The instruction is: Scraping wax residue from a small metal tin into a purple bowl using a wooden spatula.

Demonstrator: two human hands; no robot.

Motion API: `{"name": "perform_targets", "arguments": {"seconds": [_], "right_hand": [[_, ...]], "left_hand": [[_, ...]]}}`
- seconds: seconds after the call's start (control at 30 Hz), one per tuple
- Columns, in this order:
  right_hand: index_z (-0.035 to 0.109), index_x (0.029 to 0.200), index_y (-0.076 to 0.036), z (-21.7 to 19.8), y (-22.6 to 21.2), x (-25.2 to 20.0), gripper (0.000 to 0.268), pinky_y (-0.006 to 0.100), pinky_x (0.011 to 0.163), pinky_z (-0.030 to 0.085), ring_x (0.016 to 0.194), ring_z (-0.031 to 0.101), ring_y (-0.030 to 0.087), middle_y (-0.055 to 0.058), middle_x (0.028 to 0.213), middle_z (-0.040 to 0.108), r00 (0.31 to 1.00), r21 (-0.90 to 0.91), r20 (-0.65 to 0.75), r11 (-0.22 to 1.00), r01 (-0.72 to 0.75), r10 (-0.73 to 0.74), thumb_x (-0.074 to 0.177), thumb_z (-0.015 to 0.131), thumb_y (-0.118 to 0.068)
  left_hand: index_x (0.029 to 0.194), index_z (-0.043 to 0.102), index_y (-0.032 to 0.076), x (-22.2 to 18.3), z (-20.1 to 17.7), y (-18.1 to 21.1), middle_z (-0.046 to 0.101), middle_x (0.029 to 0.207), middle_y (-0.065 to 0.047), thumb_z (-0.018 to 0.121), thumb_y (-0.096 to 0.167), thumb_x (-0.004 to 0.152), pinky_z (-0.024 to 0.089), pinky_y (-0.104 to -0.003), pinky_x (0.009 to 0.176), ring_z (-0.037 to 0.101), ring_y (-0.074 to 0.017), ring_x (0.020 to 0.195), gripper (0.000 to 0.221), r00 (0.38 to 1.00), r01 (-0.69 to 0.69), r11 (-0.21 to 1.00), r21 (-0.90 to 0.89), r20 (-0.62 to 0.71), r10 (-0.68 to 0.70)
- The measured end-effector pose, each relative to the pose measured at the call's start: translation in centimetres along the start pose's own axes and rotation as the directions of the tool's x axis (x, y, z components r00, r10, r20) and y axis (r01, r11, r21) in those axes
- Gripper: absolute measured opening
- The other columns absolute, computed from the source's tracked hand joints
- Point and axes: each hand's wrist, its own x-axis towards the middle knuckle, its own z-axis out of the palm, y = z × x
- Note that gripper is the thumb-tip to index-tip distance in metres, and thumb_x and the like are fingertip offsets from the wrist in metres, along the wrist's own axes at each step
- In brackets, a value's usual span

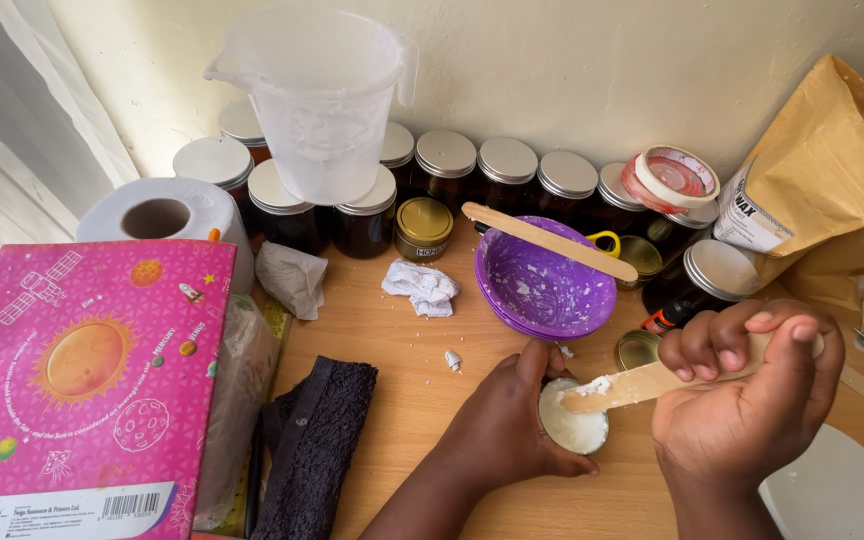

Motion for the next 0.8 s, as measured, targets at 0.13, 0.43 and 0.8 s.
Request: {"name": "perform_targets", "arguments": {"seconds": [0.13, 0.43, 0.8], "right_hand": [[0.045, 0.082, -0.015, 0.2, -0.1, -0.2, 0.034, 0.021, 0.047, 0.024, 0.048, 0.029, 0.008, -0.002, 0.058, 0.028, 0.999, -0.1, 0.023, 0.994, 0.039, -0.037, 0.097, 0.05, -0.044], [0.032, 0.085, -0.006, 1.2, 1.4, -1.7, 0.037, 0.026, 0.041, 0.023, 0.043, 0.026, 0.014, 0.008, 0.059, 0.026, 0.94, -0.294, 0.016, 0.897, 0.33, -0.34, 0.106, 0.036, -0.036], [0.032, 0.085, -0.011, 0.3, 1.9, 0.4, 0.042, 0.024, 0.042, 0.021, 0.048, 0.024, 0.011, 0.004, 0.061, 0.026, 0.953, -0.253, -0.237, 0.959, 0.125, -0.187, 0.098, 0.039, -0.05]], "left_hand": [[0.111, 0.045, 0.012, 0.1, 0.5, -0.5, 0.058, 0.106, -0.003, 0.084, 0.039, 0.043, 0.045, -0.033, 0.081, 0.054, -0.024, 0.1, 0.083, 0.994, -0.043, 0.997, 0.066, -0.097, 0.05], [0.114, 0.056, 0.013, 0.5, 0.8, -1.1, 0.059, 0.114, -0.005, 0.084, 0.036, 0.043, 0.042, -0.033, 0.092, 0.049, -0.024, 0.11, 0.079, 0.993, -0.037, 0.989, 0.144, -0.103, 0.052], [0.111, 0.059, 0.014, 0.7, 0.8, -2.2, 0.062, 0.111, -0.003, 0.084, 0.032, 0.038, 0.043, -0.031, 0.089, 0.052, -0.0229, 0.104, 0.079, 0.993, -0.05, 0.991, 0.123, -0.097, 0.062]]}}
